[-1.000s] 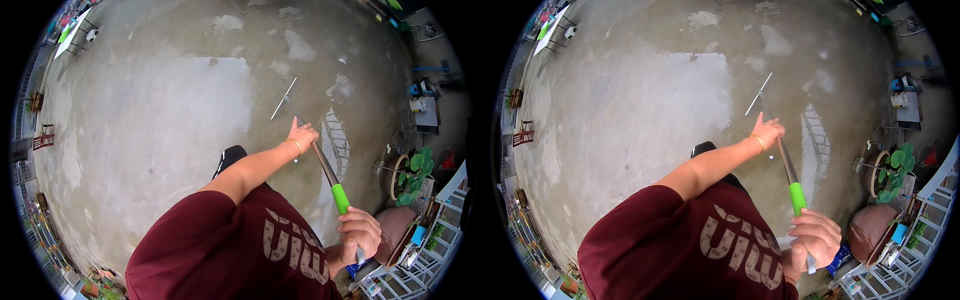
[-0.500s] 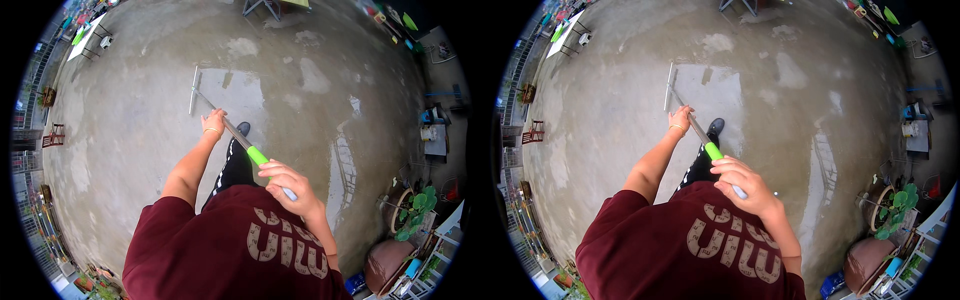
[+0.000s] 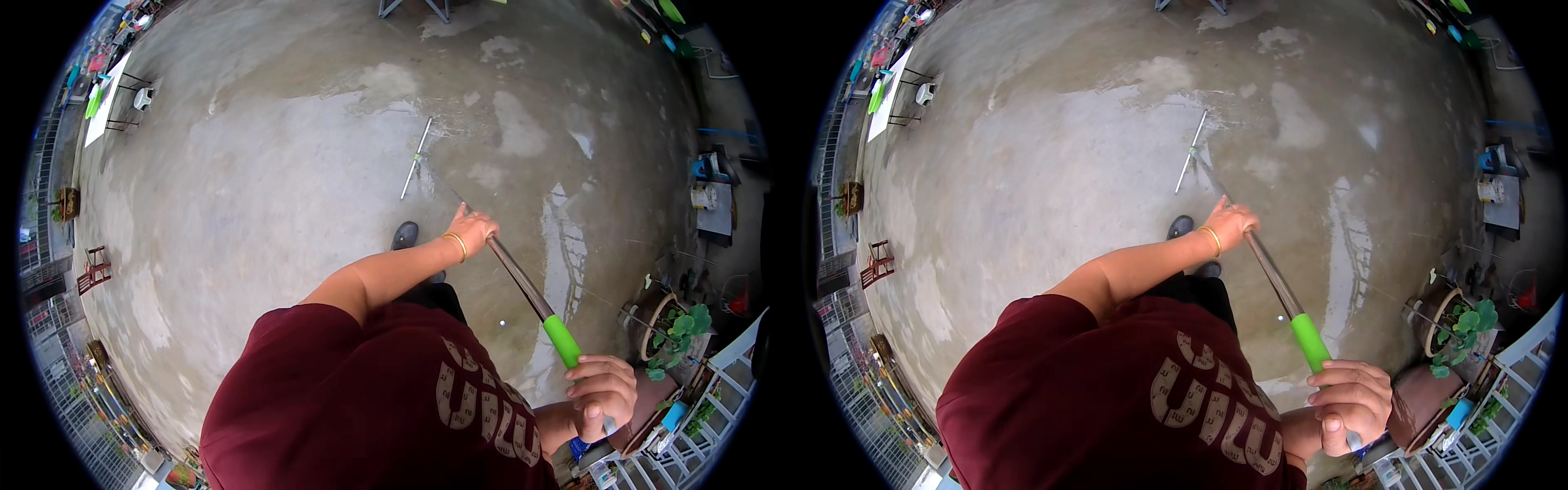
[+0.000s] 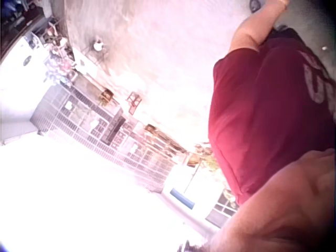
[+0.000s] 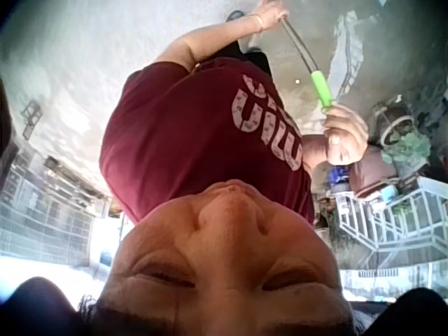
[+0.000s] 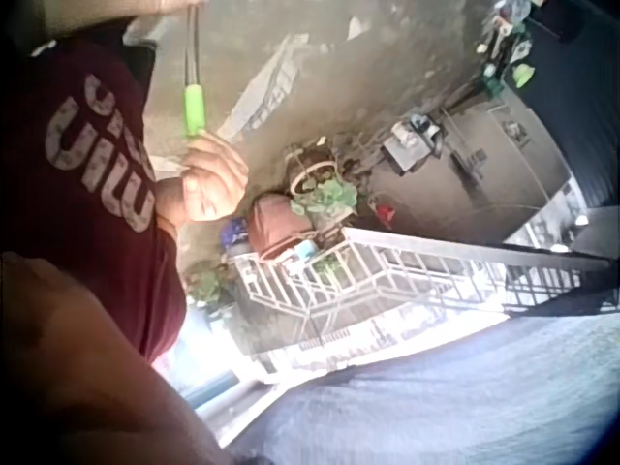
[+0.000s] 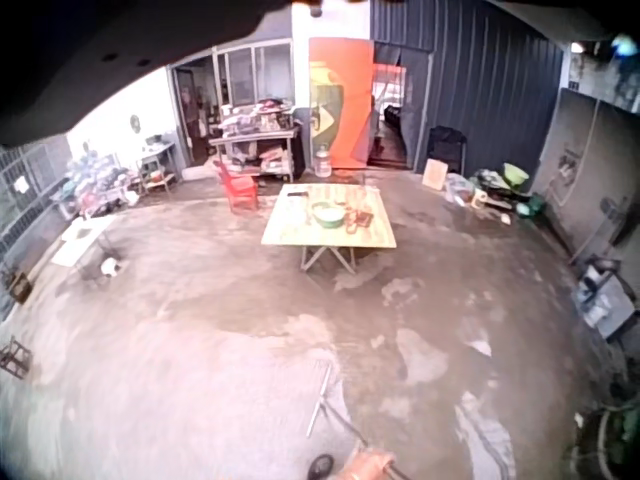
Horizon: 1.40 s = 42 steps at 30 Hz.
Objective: The person uses a squeegee to push water across a concrete floor in an outdoor area. They move a red plastic chair out of the way to access the space and continue squeegeeing the wet surface toward a drain.
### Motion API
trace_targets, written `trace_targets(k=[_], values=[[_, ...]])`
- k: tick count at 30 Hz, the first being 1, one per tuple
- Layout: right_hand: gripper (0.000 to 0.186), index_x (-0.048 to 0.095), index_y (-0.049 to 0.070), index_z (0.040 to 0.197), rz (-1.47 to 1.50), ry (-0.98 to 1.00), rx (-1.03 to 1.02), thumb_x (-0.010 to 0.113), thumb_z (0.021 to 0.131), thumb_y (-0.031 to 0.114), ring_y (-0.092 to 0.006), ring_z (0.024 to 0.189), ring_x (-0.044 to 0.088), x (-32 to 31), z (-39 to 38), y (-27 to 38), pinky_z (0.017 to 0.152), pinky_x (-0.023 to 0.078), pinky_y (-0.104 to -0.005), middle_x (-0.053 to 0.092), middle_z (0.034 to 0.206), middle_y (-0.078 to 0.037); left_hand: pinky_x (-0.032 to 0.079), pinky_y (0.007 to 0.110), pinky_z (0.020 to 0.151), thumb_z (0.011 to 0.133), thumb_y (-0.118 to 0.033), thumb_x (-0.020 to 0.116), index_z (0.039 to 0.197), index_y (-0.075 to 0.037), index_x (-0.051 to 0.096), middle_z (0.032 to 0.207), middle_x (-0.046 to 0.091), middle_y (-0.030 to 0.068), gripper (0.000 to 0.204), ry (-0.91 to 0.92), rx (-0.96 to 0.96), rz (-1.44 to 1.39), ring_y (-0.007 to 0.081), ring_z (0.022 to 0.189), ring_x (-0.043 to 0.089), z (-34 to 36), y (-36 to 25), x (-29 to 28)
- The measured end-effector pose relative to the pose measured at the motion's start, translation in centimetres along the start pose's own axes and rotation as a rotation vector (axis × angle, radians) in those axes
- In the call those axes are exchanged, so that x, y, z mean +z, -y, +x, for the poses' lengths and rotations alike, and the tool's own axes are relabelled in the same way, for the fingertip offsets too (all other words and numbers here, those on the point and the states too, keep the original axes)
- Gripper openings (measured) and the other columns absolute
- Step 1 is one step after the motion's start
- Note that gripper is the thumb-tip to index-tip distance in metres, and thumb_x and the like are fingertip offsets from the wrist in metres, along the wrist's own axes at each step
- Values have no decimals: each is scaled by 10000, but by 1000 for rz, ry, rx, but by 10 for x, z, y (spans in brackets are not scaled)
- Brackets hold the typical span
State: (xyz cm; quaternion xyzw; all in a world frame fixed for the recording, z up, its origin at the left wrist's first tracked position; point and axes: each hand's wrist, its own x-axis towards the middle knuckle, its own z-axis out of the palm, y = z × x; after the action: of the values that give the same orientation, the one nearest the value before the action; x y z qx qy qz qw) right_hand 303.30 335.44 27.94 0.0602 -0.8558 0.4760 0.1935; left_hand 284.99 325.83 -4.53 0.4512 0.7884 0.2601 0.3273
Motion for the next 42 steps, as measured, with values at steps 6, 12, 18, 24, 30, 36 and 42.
trace_targets(k=[6,12,18,24,30,36,42], values=[[393,503,108,591,-138,51,-219,530,927,311,-188,543,642,-6,30,1,581,558,-341,586,563,-17,169,634,1125,819,-143,628,836,-191,629,845,619,-44,51,-52,294,123,178,1053,579,54,-32,-19],[396,561,75,666,67,8,-273,553,945,356,-237,655,683,3,67,-54,641,584,-383,644,665,-61,198,636,1099,789,-92,624,818,-170,627,866,631,-33,83,-320,105,132,203,1031,580,57,42,-90],[242,606,14,770,285,96,-6,608,923,202,-336,927,677,108,167,-127,934,492,-512,685,884,-159,226,650,1071,816,-76,545,784,-153,632,874,642,28,121,-564,-353,142,257,1039,597,8,206,-194],[136,598,-9,793,481,309,-1,580,909,60,-311,990,656,231,296,-178,1004,443,-500,678,940,-133,236,616,1093,885,-138,536,1033,-208,640,1270,584,47,194,-643,-812,26,271,1334,425,-43,353,-261],[197,588,-6,683,403,298,20,571,874,41,-308,881,684,233,377,-174,895,516,-477,679,817,-122,248,595,1097,840,-220,640,1070,-251,650,1233,592,31,233,-274,-686,52,270,1296,447,-28,374,-305],[278,546,46,601,192,84,-61,580,845,176,-259,636,691,144,399,-127,673,587,-421,642,631,-76,255,538,1100,847,-217,628,1014,-214,658,1029,656,12,170,-104,-133,-66,250,1158,545,71,285,-308],[386,547,80,616,99,158,-290,577,927,306,-229,662,698,116,407,-111,661,594,-377,662,668,-62,299,481,1064,847,-193,627,944,-198,676,907,666,-3,110,-178,236,-41,211,1033,598,150,223,-331]])
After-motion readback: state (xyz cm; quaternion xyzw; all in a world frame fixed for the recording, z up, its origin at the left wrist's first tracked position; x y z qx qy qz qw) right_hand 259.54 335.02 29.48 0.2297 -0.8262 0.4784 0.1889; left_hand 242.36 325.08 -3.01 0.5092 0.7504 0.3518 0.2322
